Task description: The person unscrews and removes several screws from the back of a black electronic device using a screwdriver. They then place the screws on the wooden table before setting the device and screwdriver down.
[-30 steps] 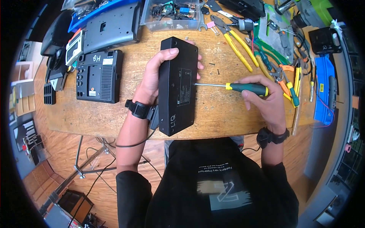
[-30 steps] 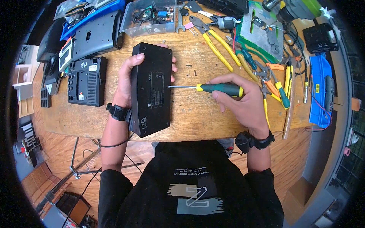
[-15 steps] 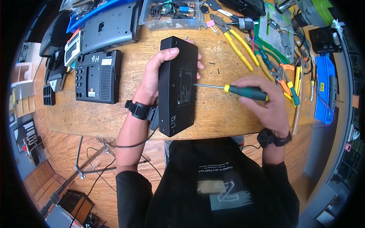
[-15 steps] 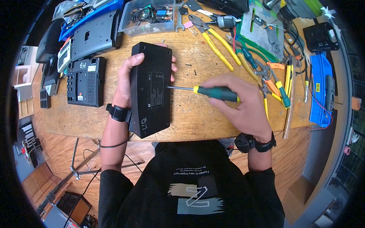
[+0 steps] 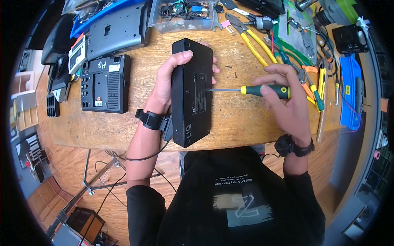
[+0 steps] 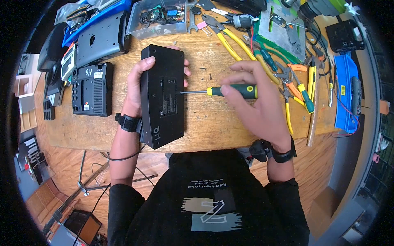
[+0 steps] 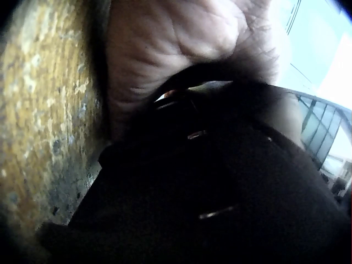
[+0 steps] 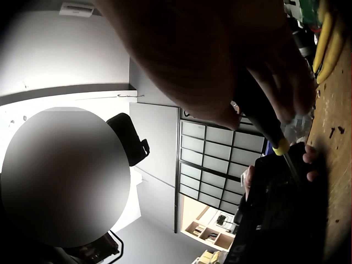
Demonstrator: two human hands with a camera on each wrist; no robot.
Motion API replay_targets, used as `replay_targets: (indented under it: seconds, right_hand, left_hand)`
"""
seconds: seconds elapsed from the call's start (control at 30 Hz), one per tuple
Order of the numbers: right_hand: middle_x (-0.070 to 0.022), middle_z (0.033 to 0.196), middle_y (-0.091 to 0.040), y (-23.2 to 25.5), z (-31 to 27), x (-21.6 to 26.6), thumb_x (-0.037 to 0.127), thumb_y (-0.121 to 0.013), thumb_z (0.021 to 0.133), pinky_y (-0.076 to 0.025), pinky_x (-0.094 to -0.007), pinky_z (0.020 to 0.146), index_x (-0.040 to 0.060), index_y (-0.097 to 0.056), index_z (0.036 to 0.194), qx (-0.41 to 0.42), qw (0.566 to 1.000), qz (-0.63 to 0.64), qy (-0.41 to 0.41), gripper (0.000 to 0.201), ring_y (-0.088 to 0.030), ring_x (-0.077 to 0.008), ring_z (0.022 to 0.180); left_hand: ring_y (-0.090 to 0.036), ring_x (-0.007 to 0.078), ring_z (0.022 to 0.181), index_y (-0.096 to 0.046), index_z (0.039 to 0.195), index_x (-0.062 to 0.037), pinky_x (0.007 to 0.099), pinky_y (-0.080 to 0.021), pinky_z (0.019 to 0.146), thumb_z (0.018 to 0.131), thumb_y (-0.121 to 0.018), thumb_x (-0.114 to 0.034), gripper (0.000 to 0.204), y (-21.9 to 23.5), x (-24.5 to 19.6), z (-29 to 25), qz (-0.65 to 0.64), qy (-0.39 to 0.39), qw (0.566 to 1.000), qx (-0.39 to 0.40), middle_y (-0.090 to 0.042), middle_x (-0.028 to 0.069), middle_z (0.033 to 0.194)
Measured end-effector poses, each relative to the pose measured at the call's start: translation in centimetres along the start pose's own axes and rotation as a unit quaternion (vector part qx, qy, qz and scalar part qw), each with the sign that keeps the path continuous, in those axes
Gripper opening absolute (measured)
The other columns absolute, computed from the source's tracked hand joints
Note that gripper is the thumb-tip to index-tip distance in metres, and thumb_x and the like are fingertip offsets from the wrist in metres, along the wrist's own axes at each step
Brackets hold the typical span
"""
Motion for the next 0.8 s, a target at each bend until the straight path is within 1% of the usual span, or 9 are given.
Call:
replay_targets:
  seconds: [0.1, 0.2, 0.3, 0.4, 0.5, 0.6, 0.7, 0.8]
  right_hand:
    - [-0.0074, 0.082, -0.073, 1.2, 0.2, -0.3, 0.012, -0.075, 0.095, -0.05, -0.026, 0.065, 0.0027, -0.06, 0.12, 0.069, 0.986, -0.095, -0.121, 0.031, -0.068, -0.0115, 0.071]
    - [-0.0071, 0.074, -0.07, 0.8, -0.5, -0.3, 0.015, -0.076, 0.094, -0.045, -0.0262, 0.058, 0.0042, -0.062, 0.118, 0.05, 0.991, -0.119, -0.043, 0.03, -0.063, -0.0104, 0.062]
    - [-0.0082, 0.081, -0.071, 1.2, -0.6, 0.3, 0.01, -0.078, 0.09, -0.05, -0.027, 0.066, 0.0036, -0.061, 0.118, 0.053, 0.979, -0.19, 0.046, 0.033, -0.068, -0.0143, 0.071]
    - [-0.0089, 0.09, -0.072, 1.2, -0.4, 0.7, 0.006, -0.081, 0.086, -0.054, -0.0283, 0.076, 0.0036, -0.061, 0.119, 0.032, 0.983, -0.134, 0.121, 0.039, -0.072, -0.0185, 0.084]
    - [-0.0094, 0.098, -0.072, 1.5, -0.3, 0.6, 0.003, -0.082, 0.083, -0.055, -0.03, 0.085, 0.0032, -0.061, 0.121, 0.042, 0.985, -0.13, 0.103, 0.043, -0.072, -0.0212, 0.095]
    - [-0.0093, 0.099, -0.072, 0.7, -0.2, -0.2, 0.004, -0.081, 0.084, -0.055, -0.031, 0.086, 0.0026, -0.061, 0.121, 0.034, 0.989, -0.108, 0.095, 0.043, -0.073, -0.0218, 0.094]
    - [-0.0092, 0.104, -0.073, 0.6, -0.4, -0.3, 0.002, -0.08, 0.084, -0.055, -0.0321, 0.089, 0.0024, -0.06, 0.121, 0.02, 0.999, -0.025, -0.027, 0.042, -0.072, -0.0211, 0.098]
    - [-0.0087, 0.106, -0.073, 0.4, -0.5, -0.7, 0.002, -0.078, 0.087, -0.054, -0.0322, 0.091, 0.0025, -0.06, 0.122, 0.01, 1.0, -0.005, -0.019, 0.039, -0.071, -0.0191, 0.098]
  left_hand:
    - [-0.07, 0.034, 0.104, -0.046, 0.145, 0.003, 0.0454, -0.061, 0.087, 0.093, -0.058, -0.05, 0.075, 0.1, 0.1, 0.0, -0.005, 0.001, 1.0, 0.002, -0.063, 0.0264, 0.123]
    - [-0.069, 0.034, 0.105, -0.046, 0.145, 0.0035, 0.0459, -0.061, 0.087, 0.092, -0.058, -0.05, 0.076, 0.3, 0.3, 0.0, -0.013, -0.001, 1.0, 0.004, -0.063, 0.0268, 0.124]
    - [-0.068, 0.0339, 0.106, -0.045, 0.145, 0.0037, 0.0463, -0.06, 0.087, 0.091, -0.058, -0.05, 0.077, 0.1, 0.1, 0.0, -0.015, 0.0, 1.0, 0.003, -0.062, 0.0269, 0.124]
    - [-0.068, 0.0336, 0.106, -0.045, 0.146, 0.004, 0.0463, -0.06, 0.087, 0.091, -0.058, -0.05, 0.079, -0.1, -0.1, 0.0, -0.001, 0.001, 1.0, 0.005, -0.062, 0.0269, 0.125]
    - [-0.071, 0.0304, 0.102, -0.051, 0.139, 0.0035, 0.0424, -0.061, 0.084, 0.093, -0.059, -0.043, 0.066, -0.3, 0.1, 0.0, -0.051, -0.002, 0.999, 0.005, -0.066, 0.0222, 0.119]
    - [-0.069, 0.0342, 0.102, -0.045, 0.145, 0.0042, 0.0455, -0.06, 0.086, 0.091, -0.058, -0.051, 0.079, -0.1, 0.0, 0.0, -0.001, 0.006, 1.0, -0.002, -0.062, 0.0271, 0.125]
    - [-0.069, 0.0346, 0.102, -0.045, 0.145, 0.0043, 0.0461, -0.06, 0.087, 0.091, -0.058, -0.051, 0.079, 0.1, -0.1, 0.0, 0.004, 0.007, 1.0, 0.005, -0.062, 0.0275, 0.125]
    - [-0.069, 0.0348, 0.103, -0.046, 0.145, 0.0044, 0.0466, -0.06, 0.086, 0.09, -0.058, -0.051, 0.079, 0.0, -0.1, 0.1, 0.011, 0.006, 1.0, 0.008, -0.062, 0.0276, 0.125]
Point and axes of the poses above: each hand's wrist, its own z-axis towards the middle knuckle, its own y-axis out of the back of the hand, x = y × z, the point moved 3 cm from there along z, towards the middle knuckle
